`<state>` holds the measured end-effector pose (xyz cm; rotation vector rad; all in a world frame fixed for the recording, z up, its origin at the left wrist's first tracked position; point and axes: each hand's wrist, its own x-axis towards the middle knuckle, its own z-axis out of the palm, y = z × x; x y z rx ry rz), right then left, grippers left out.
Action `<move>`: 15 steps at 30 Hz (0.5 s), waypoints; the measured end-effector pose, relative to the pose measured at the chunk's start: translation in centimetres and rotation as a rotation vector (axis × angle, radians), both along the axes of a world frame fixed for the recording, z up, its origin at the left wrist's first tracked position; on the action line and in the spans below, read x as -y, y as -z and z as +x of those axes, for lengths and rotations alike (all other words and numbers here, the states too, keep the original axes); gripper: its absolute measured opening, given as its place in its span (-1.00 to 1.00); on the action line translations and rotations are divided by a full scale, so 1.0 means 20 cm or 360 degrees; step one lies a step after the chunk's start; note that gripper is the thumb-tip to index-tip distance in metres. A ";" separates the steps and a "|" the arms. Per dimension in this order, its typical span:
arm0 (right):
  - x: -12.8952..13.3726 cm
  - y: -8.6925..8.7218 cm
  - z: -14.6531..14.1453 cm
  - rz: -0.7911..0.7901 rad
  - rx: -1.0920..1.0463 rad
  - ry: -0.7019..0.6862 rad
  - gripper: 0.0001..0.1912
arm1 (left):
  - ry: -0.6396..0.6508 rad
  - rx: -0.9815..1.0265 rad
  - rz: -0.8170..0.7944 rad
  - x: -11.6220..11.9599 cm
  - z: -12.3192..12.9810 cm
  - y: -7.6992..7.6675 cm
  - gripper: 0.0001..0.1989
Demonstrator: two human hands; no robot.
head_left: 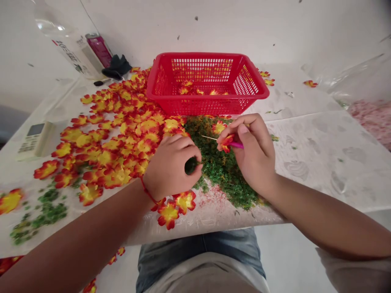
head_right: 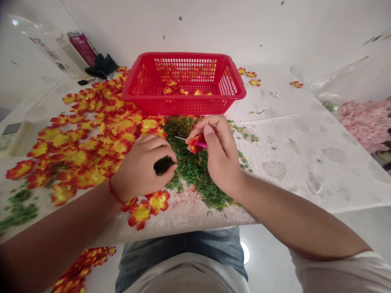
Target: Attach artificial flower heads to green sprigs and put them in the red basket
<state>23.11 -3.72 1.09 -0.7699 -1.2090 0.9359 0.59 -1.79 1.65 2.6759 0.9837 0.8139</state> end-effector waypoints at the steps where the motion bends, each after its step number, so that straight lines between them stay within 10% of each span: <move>1: 0.01 -0.01 0.00 0.0015 0.0024 0.0001 -0.84 | -0.0008 -0.0060 0.0004 0.00 0.00 0.01 -0.93; 15: 0.03 0.01 -0.02 -0.0003 0.0039 -0.0018 -0.88 | -0.0057 -0.0185 0.0190 -0.03 0.02 0.04 -0.85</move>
